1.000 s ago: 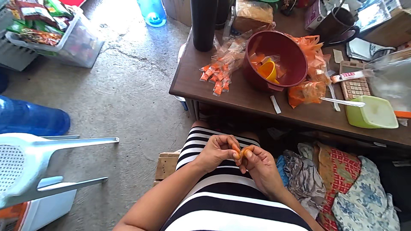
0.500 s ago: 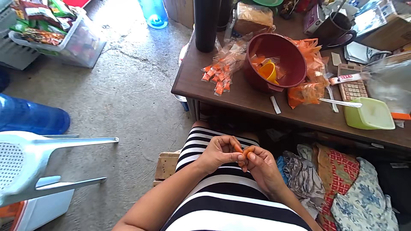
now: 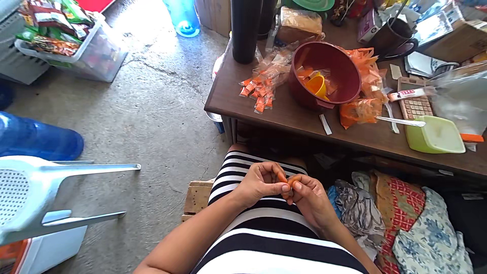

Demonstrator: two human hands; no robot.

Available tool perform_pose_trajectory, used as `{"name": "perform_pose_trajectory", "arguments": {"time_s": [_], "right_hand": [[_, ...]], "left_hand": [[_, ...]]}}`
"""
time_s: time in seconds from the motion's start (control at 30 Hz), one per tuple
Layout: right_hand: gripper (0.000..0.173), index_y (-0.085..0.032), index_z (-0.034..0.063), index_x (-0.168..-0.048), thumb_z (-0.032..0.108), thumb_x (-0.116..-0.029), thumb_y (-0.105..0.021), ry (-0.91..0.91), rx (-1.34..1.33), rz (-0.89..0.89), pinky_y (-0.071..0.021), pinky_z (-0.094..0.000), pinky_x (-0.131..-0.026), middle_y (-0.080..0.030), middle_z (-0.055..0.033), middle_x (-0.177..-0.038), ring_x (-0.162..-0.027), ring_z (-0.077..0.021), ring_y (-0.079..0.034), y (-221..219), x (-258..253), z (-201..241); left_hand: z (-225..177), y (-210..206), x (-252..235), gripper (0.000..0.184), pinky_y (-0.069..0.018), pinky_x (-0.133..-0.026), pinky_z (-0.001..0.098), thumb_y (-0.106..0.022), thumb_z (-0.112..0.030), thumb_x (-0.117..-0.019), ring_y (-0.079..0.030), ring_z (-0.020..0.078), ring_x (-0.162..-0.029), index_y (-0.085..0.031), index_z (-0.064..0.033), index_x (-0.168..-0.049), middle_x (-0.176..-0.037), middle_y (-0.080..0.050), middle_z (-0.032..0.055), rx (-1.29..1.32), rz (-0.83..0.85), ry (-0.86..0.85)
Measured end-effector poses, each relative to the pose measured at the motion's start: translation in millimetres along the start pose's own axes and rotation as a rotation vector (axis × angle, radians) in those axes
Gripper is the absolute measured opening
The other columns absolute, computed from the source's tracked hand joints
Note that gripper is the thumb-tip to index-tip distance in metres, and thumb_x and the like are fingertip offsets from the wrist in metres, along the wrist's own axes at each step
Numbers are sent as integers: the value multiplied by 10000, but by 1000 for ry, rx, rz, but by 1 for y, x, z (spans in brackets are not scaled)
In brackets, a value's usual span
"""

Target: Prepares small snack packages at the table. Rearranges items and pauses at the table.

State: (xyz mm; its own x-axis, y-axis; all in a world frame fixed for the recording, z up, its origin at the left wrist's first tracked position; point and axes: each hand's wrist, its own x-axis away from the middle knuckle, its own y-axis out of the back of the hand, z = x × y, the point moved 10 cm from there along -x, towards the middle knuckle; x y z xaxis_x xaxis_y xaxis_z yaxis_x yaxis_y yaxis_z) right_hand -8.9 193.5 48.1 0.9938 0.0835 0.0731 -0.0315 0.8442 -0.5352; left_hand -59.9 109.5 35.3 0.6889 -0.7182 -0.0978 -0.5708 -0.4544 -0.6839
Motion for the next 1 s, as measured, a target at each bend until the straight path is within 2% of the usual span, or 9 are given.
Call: {"name": "perform_pose_trajectory", "arguments": {"time_s": [0.27, 0.43, 0.7, 0.87, 0.93, 1.0], "right_hand": [[188, -765, 95, -1043, 240, -1002, -653, 6, -7, 10, -578, -193, -726, -755, -14, -910, -791, -36, -699, -1, 1, 0], [225, -765, 95, -1045, 280, -1006, -643, 5, -12, 29, -575, -193, -730, -755, -16, -919, -797, -36, -698, -2, 1, 0], [189, -766, 97, -1032, 241, -1005, -648, 4, -11, 20, -577, -192, -729, -753, -8, -906, -790, -34, -697, -2, 1, -1], [197, -764, 107, -1036, 248, -1016, -628, 4, -5, 12, -578, -188, -731, -753, -3, -913, -791, -29, -697, -2, 0, -1], [223, -768, 112, -1054, 267, -1025, -611, 12, 4, 6, -578, -187, -730, -757, -4, -928, -797, -28, -698, -1, 0, -1], [255, -770, 108, -1075, 300, -1025, -610, 30, 38, 4, -570, -183, -726, -753, -1, -957, -802, -25, -687, 1, -1, 1]], "left_hand": [[1, -1, 1, 140, -605, -717, 228, -815, -69, -839, -703, 45, -787, -720, -137, -915, -930, -724, -51, 14, 10, 1], [1, -1, 2, 135, -601, -716, 221, -816, -74, -840, -700, 41, -787, -720, -138, -909, -927, -722, -51, 19, 12, 3], [1, -1, 2, 142, -608, -715, 231, -810, -56, -837, -706, 50, -784, -717, -137, -908, -929, -723, -48, 16, 16, 10], [1, 0, 1, 127, -600, -710, 220, -815, -94, -846, -697, 32, -787, -719, -152, -907, -930, -720, -65, 9, 5, -2], [-1, 1, 1, 138, -595, -727, 216, -817, -107, -848, -689, 27, -810, -717, -152, -931, -953, -713, -70, 3, -23, -19], [-2, 4, 1, 198, -589, -761, 214, -806, -108, -858, -671, 24, -847, -693, -137, -1017, -1023, -684, -70, -22, -55, -38]]}}
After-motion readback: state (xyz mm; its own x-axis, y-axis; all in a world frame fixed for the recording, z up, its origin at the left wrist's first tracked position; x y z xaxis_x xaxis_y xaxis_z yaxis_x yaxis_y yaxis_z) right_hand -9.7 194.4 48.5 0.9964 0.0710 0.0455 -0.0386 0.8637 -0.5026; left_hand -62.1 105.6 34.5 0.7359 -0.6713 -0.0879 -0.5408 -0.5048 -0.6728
